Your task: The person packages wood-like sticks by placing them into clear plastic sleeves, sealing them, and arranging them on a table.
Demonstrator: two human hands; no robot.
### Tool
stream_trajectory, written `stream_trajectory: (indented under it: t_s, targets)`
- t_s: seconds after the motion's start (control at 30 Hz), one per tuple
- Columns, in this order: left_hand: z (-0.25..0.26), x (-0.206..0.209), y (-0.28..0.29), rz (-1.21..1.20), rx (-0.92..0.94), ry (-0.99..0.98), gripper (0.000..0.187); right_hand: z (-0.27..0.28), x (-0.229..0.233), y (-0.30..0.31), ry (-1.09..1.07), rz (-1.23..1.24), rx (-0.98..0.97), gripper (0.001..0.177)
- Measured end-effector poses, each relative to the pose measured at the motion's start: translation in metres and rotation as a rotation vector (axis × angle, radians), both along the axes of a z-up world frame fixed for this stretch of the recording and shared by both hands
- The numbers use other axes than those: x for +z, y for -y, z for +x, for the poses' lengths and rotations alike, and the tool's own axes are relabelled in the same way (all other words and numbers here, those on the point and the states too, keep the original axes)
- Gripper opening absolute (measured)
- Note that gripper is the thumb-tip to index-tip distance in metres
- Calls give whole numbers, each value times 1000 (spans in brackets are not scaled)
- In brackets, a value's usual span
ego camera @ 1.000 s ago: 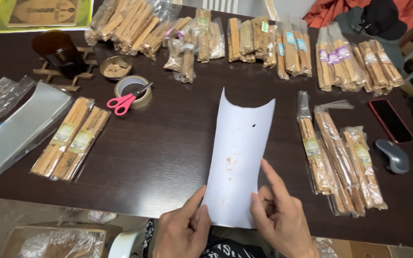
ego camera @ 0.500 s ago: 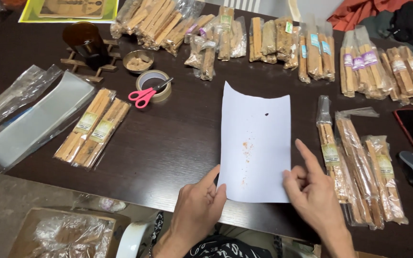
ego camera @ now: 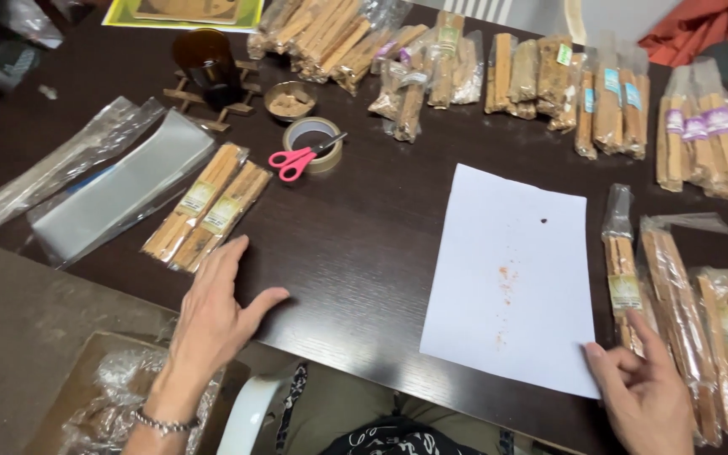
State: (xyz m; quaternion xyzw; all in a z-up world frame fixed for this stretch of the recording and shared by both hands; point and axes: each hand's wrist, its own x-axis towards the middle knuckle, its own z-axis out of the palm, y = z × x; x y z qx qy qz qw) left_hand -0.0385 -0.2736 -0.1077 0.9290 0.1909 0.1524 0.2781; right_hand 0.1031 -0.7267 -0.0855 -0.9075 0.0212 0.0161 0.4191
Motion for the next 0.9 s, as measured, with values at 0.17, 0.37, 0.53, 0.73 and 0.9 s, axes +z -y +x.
stream_trajectory:
  t_s: [0.17,0.37,0.53,0.73,0.9]
  targets:
    - [6,-1,-16,104,-40,-6,87,-18,-21,2,184,201,-35,73]
    - [38,9,-28,62,-71,-61,89,-22,-30,5,258,241,-97,63]
    - [63,3,-46,81,-63,-105,97,-21,-32,8,227,240,-116,64]
    - [78,33,-10,275,-178,-378,111,-25,-39,11,275,280,-92,63]
    - [75,48,59,137,-410,-353,132,-30,-32,-1,320,245,-123,59]
